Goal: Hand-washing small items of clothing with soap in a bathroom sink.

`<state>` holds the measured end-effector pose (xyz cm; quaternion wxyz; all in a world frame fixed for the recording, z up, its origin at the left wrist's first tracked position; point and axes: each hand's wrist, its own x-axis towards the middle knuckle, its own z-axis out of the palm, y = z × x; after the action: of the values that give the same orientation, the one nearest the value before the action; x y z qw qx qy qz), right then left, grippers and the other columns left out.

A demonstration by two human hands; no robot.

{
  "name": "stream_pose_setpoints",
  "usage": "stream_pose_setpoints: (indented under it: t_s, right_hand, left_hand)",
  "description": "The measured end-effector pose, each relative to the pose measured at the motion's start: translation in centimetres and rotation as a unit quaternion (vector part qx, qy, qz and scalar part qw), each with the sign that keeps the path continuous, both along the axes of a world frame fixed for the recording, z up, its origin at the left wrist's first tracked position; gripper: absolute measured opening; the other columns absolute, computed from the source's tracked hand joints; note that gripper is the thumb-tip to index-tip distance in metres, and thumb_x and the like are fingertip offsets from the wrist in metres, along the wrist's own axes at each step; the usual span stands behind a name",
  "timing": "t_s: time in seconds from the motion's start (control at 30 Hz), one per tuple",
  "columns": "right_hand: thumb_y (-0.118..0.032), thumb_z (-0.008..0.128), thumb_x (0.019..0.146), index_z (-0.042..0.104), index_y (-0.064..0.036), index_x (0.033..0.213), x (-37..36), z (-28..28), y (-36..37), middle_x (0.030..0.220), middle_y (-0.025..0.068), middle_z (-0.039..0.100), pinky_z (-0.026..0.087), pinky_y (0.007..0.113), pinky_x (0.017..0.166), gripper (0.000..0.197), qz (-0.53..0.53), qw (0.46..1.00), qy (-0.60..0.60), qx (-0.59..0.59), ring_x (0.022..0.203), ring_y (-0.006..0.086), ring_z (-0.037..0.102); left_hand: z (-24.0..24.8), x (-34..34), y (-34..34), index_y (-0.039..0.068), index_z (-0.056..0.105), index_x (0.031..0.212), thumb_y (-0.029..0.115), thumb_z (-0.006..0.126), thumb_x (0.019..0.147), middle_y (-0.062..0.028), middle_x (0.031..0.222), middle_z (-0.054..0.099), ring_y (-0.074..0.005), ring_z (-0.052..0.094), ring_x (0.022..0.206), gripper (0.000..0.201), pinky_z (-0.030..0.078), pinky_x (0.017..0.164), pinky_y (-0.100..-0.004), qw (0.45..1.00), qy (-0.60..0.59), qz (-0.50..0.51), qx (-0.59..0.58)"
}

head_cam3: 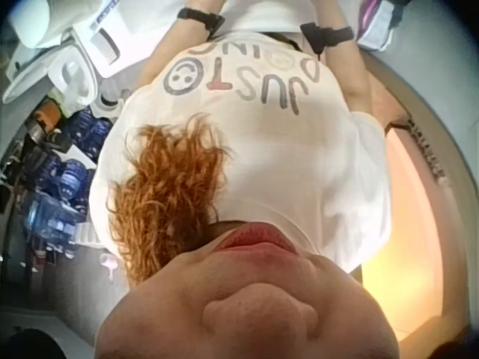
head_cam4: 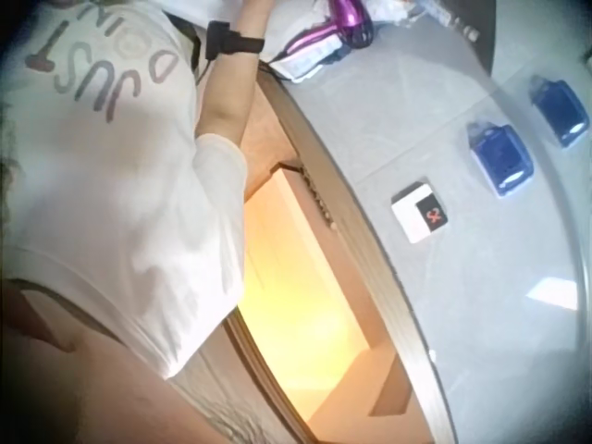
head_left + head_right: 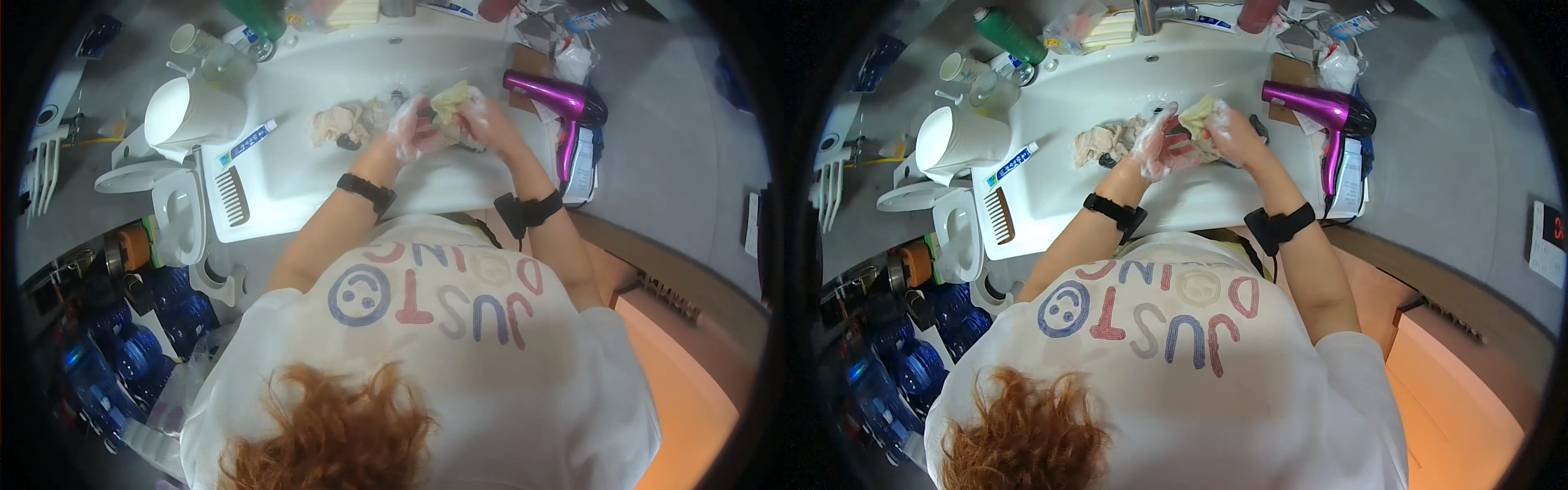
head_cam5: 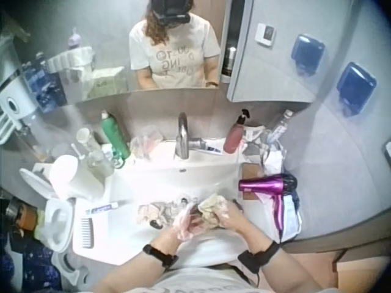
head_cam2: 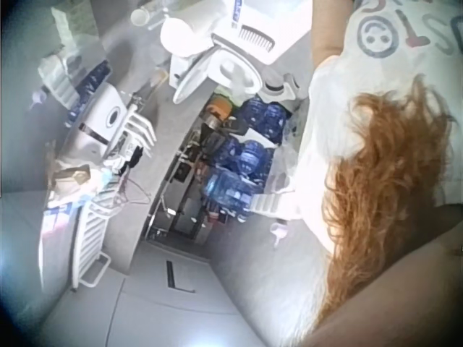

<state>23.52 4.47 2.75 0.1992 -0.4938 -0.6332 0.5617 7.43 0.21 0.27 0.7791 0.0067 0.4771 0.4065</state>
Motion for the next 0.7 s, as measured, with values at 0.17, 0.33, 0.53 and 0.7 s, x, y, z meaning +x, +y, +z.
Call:
stream_pose_setpoints:
  t_s: [0.17, 0.33, 0.53, 0.7]
  right_hand:
    - [-0.022, 0.049, 0.079, 0.056, -0.0029, 0.095, -2.0, -1.8, -1.2, 0.085, 0.0226, 0.054, 0.043, 0.044, 0.072, 0.026, 0.148, 0.862, -0.109, 0.472, 0.079, 0.0388, 0.052]
    - [-0.028, 0.049, 0.079, 0.048, 0.001, 0.109, -4.3, -3.6, 0.4, 0.098, 0.0247, 0.052, 0.038, 0.046, 0.084, 0.041, -0.165, 0.834, -0.353, 0.392, 0.094, 0.0408, 0.049]
    - [-0.027, 0.048, 0.08, 0.042, 0.0014, 0.118, -9.8, -2.4, -1.9, 0.124, 0.0257, 0.04, 0.03, 0.047, 0.097, 0.048, -0.049, 0.9, -0.148, 0.406, 0.119, 0.0397, 0.034]
    - [-0.029, 0.042, 0.083, 0.037, 0.0034, 0.125, -7.8, -5.6, 1.9, 0.137, 0.0236, 0.024, 0.022, 0.053, 0.1, 0.053, 0.003, 0.92, -0.225, 0.322, 0.125, 0.0407, 0.026]
  left_hand:
    - [-1.0, 0.6, 1.4, 0.004, 0.041, 0.12, 0.035, 0.045, 0.089, -0.0131, 0.107, 0.047, -0.027, 0.053, 0.094, 0.044, 0.045, 0.087, -0.0394, 0.963, -0.267, 0.019, 0.01]
    - [1.2, 2.8, 0.6, 0.001, 0.046, 0.113, 0.023, 0.036, 0.092, -0.0113, 0.109, 0.055, -0.0241, 0.051, 0.106, 0.032, 0.042, 0.091, -0.0363, 0.954, -0.257, 0.045, 0.149]
    - [-1.5, 0.4, 1.1, 0.004, 0.044, 0.119, 0.027, 0.034, 0.092, -0.0105, 0.117, 0.051, -0.0228, 0.047, 0.11, 0.037, 0.036, 0.096, -0.0353, 0.945, -0.053, 0.016, 0.322]
    - [-0.5, -0.6, 0.7, 0.007, 0.043, 0.122, 0.027, 0.029, 0.093, -0.009, 0.124, 0.046, -0.0219, 0.043, 0.115, 0.038, 0.032, 0.099, -0.0379, 0.916, -0.246, 0.054, 0.313]
